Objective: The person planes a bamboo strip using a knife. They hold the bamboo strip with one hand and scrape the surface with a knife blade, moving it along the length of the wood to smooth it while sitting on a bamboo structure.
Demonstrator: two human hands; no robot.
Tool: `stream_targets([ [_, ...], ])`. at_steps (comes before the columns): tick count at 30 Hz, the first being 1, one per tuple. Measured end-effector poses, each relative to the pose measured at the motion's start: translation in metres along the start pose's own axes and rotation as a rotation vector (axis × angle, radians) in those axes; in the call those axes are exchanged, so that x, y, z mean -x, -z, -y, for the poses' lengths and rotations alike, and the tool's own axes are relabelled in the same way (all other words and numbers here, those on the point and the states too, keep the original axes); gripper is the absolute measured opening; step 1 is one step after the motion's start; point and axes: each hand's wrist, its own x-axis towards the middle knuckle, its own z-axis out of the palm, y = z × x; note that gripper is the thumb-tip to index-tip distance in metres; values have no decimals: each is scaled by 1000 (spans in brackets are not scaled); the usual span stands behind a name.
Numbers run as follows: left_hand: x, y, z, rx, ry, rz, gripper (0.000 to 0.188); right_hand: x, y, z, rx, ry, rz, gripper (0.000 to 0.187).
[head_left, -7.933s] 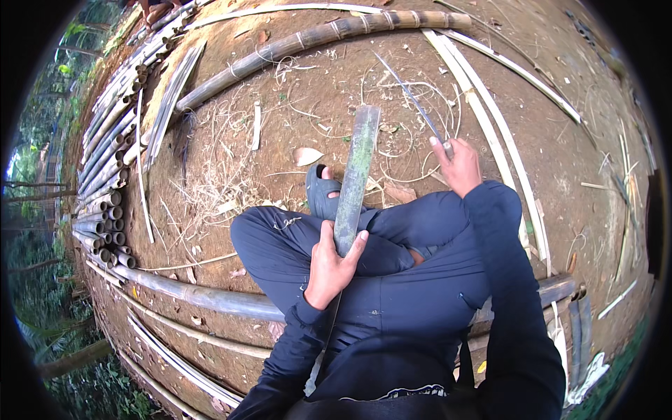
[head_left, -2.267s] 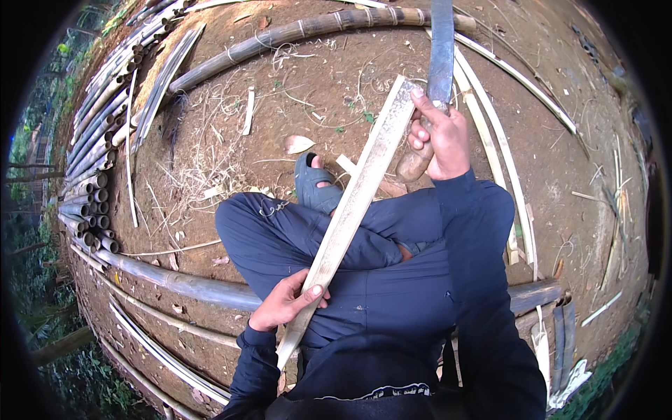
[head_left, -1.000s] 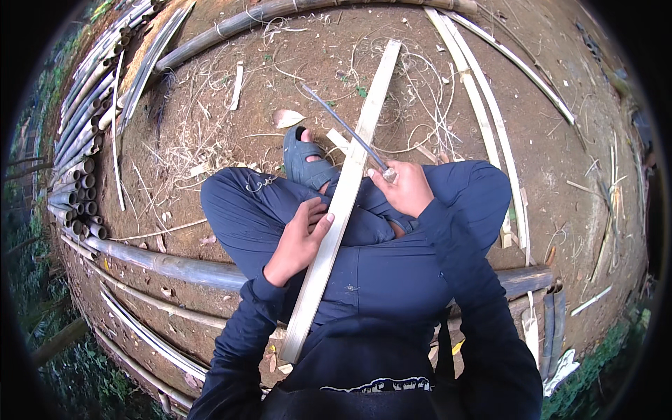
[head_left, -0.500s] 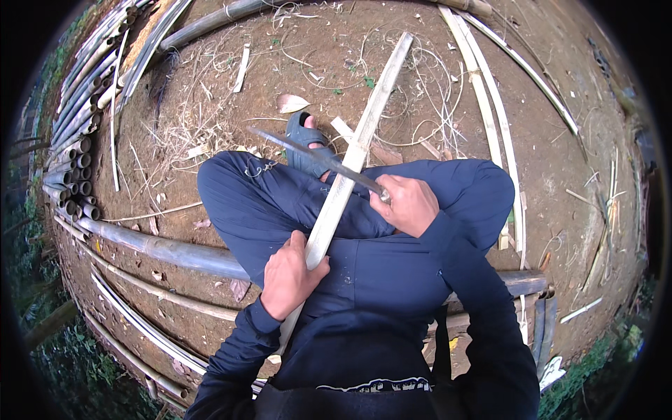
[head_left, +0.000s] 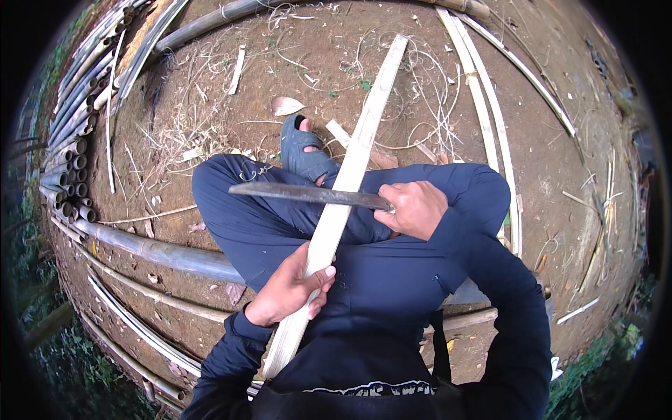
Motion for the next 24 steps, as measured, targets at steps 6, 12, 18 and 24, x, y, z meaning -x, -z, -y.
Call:
stream_targets([
  [6,4,1,-14,94,34,-51,23,-31,18,-39,44,-354,-1,29],
  [12,1,4,-17,-169,-44,-110,26,-19,8,-30,-9,-190,38,29],
  [18,2,12,-25,-65,23,-82,25,-6,5,2,-41,-85,19,29],
  [24,-4,9,-21,-160,-38,-94,24,-17,12,-40,104,-243,-17,27],
])
